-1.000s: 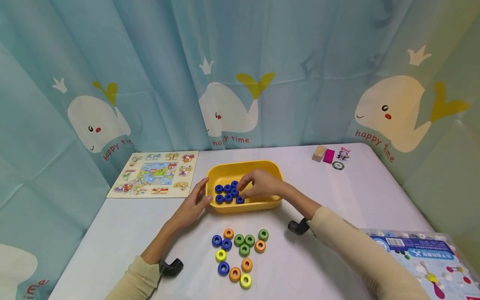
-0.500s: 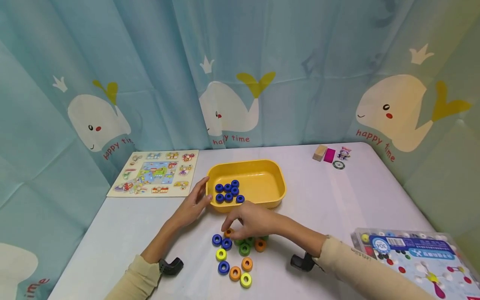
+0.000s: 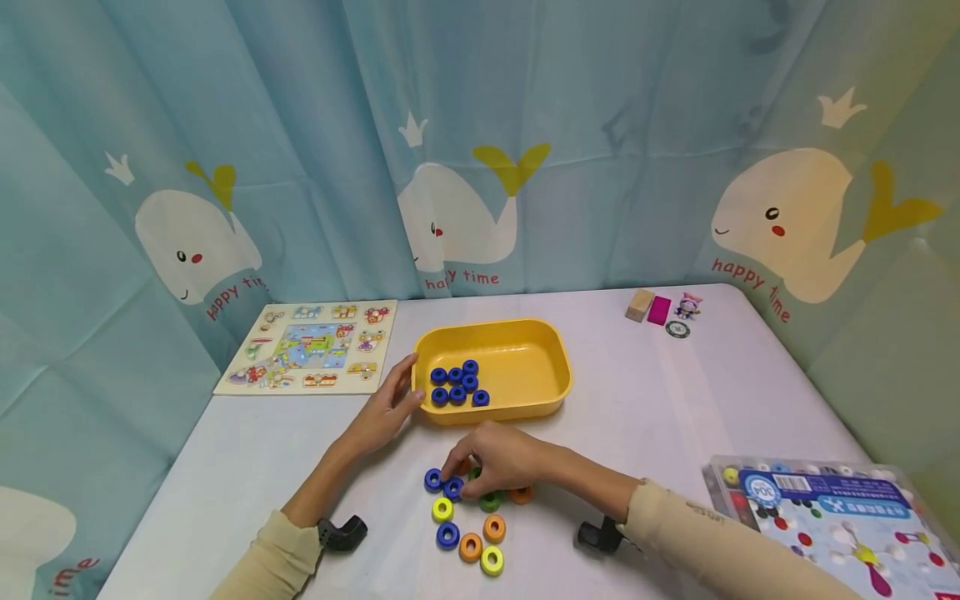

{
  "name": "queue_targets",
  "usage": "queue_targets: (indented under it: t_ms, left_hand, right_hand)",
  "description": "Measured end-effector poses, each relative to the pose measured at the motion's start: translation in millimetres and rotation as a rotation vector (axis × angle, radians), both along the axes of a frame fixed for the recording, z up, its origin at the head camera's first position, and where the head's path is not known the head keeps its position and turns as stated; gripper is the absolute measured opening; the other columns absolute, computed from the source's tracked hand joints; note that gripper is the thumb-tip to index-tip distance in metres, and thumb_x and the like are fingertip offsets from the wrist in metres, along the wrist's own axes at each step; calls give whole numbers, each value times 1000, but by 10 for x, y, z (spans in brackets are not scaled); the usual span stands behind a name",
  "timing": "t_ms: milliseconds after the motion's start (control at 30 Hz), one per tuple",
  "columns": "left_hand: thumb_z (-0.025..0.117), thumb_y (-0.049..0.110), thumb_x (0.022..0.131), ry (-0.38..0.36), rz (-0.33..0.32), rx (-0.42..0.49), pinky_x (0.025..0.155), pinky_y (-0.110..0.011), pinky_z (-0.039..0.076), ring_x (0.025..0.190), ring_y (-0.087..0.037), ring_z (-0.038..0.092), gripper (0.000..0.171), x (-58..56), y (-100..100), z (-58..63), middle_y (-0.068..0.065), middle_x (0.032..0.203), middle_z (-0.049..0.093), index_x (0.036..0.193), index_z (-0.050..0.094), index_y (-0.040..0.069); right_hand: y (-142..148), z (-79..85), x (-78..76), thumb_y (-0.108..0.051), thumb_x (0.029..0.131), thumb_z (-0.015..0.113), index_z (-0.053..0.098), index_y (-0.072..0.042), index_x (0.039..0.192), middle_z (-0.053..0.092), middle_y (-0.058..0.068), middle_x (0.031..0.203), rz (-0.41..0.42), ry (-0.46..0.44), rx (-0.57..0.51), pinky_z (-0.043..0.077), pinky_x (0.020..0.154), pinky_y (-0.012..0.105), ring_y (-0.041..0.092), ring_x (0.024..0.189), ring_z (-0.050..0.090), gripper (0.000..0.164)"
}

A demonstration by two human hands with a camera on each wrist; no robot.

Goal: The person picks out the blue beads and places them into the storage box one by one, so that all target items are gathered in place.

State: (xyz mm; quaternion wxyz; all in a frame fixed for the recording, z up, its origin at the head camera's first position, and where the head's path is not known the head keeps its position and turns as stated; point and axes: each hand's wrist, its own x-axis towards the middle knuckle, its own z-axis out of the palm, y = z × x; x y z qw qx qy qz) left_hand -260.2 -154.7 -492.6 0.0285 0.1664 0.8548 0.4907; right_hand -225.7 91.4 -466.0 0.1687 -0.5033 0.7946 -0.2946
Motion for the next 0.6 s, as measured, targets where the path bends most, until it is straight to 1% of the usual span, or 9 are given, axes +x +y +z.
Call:
queue_targets:
  t_ms: [100,233,333,433,500,600]
  left_hand:
    - [53,37,94,8,-3,1,109,-38,19,135,-11,23,64,-1,-2,-8,8,150,23,148,20,27]
    - [53,40,94,14,-1,-5,109,-37,19,135,-10,23,65,-9,-5,-20,9,150,23,148,20,28]
    - [53,39,94,15,-2,-1,109,-38,19,135,-11,23,65,-11,-5,-20,8,150,23,148,20,28]
    - [53,40,93,11,-5,4,109,-38,20,135,-11,23,65,-13,-6,-19,7,150,23,148,20,27]
    - [53,43,93,3,-5,3,109,-38,20,135,-11,23,66,-9,-6,-16,8,150,23,148,20,27]
    - [52,47,92,4,-7,0,109,-37,20,135,-11,23,68,-5,-10,-6,8,150,23,149,20,27]
  right_hand:
    - [-11,-20,-4,-27,80,73,69,-26,106,63,-21,99,13,9,8,46,63,16,2,75,55,26]
    - [-20,-31,-2,-25,80,73,69,-23,108,64,-20,100,35,-5,7,48,72,17,-3,83,57,28]
    - [-22,-37,4,-24,80,73,69,-21,109,64,-18,100,44,-19,5,48,78,17,-4,87,58,29]
    - [-21,-31,8,-24,80,74,69,-21,108,64,-18,100,42,-11,6,48,78,17,-5,88,58,29]
    - [-17,-4,13,-26,80,74,69,-22,108,64,-19,100,37,-6,15,48,76,17,-4,86,58,29]
    - [2,94,11,-28,80,73,69,-26,108,63,-22,98,17,-1,26,47,65,17,-1,77,56,28]
